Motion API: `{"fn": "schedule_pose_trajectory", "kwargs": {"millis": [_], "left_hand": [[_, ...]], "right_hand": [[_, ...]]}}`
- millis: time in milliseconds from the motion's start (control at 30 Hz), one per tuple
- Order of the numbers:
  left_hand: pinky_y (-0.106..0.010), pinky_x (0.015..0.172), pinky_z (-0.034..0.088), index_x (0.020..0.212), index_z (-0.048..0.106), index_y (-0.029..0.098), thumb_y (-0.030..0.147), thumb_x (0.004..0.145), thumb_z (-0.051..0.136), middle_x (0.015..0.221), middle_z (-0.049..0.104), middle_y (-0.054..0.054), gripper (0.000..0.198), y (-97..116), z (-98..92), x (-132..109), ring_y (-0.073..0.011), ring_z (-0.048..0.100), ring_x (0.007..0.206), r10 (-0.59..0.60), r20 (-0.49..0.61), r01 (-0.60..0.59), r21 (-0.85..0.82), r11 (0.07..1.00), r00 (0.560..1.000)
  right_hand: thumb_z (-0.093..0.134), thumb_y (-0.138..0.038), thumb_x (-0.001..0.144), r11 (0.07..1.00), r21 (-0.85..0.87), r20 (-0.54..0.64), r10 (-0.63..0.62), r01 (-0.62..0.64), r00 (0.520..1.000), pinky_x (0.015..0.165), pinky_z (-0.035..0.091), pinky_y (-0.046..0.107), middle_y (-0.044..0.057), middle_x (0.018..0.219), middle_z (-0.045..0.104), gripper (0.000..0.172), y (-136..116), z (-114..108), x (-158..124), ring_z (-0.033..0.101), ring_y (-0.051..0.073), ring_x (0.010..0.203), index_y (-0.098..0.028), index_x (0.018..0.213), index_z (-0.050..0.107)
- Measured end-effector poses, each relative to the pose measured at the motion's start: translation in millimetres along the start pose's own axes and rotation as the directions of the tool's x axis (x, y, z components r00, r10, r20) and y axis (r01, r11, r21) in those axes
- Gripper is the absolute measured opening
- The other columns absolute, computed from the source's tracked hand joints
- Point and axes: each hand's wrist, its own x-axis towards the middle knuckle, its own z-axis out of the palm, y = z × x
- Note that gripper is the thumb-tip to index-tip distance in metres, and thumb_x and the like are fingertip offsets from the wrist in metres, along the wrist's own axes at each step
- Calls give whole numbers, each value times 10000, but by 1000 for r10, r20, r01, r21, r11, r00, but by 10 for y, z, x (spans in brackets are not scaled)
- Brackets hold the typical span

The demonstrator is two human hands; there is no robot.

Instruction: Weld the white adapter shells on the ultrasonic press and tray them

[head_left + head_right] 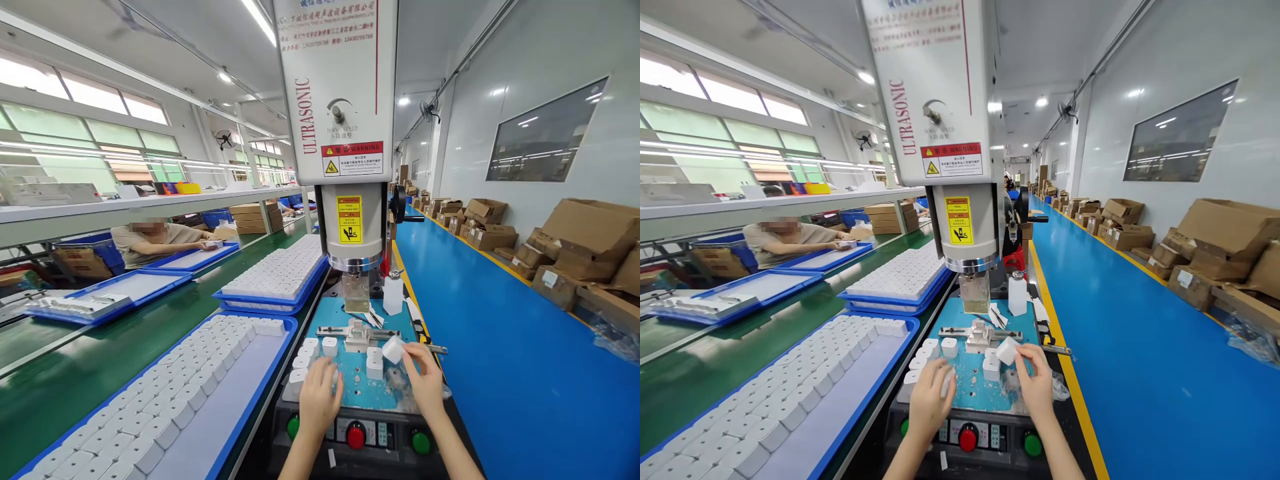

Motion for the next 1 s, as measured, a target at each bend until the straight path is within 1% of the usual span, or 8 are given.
{"fn": "schedule_pose_trajectory", "kwargs": {"millis": [67, 133, 200, 333, 533, 667, 833, 1000], "left_hand": [[-348, 860, 536, 983, 648, 180, 187, 884, 481, 1021, 677, -108, 194, -28, -27, -219, -230, 636, 1001, 50, 15, -48, -90, 995, 999], [-331, 840, 559, 1034, 642, 188, 178, 890, 471, 1039, 684, -97, 224, -60, -39, -383, -215, 654, 978, 71, 49, -64, -138, 988, 996], [-329, 856, 569, 1121, 627, 199, 182, 895, 466, 1103, 681, -91, 277, -95, -52, -483, -219, 651, 1021, 97, 91, -81, -159, 984, 991], [-344, 907, 565, 1288, 551, 227, 198, 906, 458, 1225, 642, -83, 394, -165, -106, -546, -239, 607, 1133, 141, 192, -107, -179, 978, 971], [-365, 938, 552, 1316, 534, 221, 195, 910, 449, 1267, 616, -91, 416, -212, -127, -553, -241, 589, 1161, 149, 236, -96, -224, 970, 960], [-359, 937, 553, 1324, 522, 216, 191, 904, 464, 1274, 611, -82, 425, -211, -93, -580, -237, 583, 1168, 141, 228, -86, -239, 967, 963], [-345, 938, 553, 1313, 531, 213, 185, 898, 474, 1271, 615, -76, 420, -207, -83, -590, -228, 584, 1167, 137, 205, -84, -248, 965, 969], [-357, 935, 553, 1294, 544, 190, 164, 886, 475, 1262, 620, -86, 415, -185, -106, -586, -235, 589, 1161, 156, 171, -116, -223, 968, 973]], "right_hand": [[538, -352, 890, 987, -143, 126, -57, 75, 990, 825, 531, 397, 101, 995, 626, 195, 4, 57, 276, 621, 246, 962, -210, 926, 666], [487, -358, 910, 966, -229, 249, -64, 123, 966, 763, 539, 381, 91, 972, 624, 225, 33, 175, 509, 635, 234, 891, -223, 917, 667], [463, -367, 916, 958, -245, 316, -68, 151, 946, 660, 541, 352, 79, 933, 625, 248, 83, 338, 650, 643, 219, 792, -234, 894, 670], [456, -362, 906, 947, -255, 379, -87, 194, 922, 542, 516, 315, 55, 891, 624, 244, 185, 654, 695, 631, 189, 655, -249, 872, 670], [462, -324, 898, 932, -290, 432, -75, 217, 899, 538, 510, 303, 45, 878, 623, 211, 223, 910, 680, 633, 180, 641, -249, 868, 656], [470, -316, 886, 928, -299, 482, -56, 224, 874, 547, 502, 302, 53, 894, 624, 200, 205, 996, 684, 637, 188, 673, -246, 854, 654], [463, -312, 883, 925, -300, 542, -37, 234, 840, 568, 489, 309, 47, 838, 631, 211, 171, 999, 723, 633, 205, 702, -240, 792, 639], [458, -329, 893, 924, -319, 510, -19, 209, 860, 632, 492, 320, 70, 954, 633, 193, -38, 892, 723, 626, 231, 851, -234, 848, 620]]}}
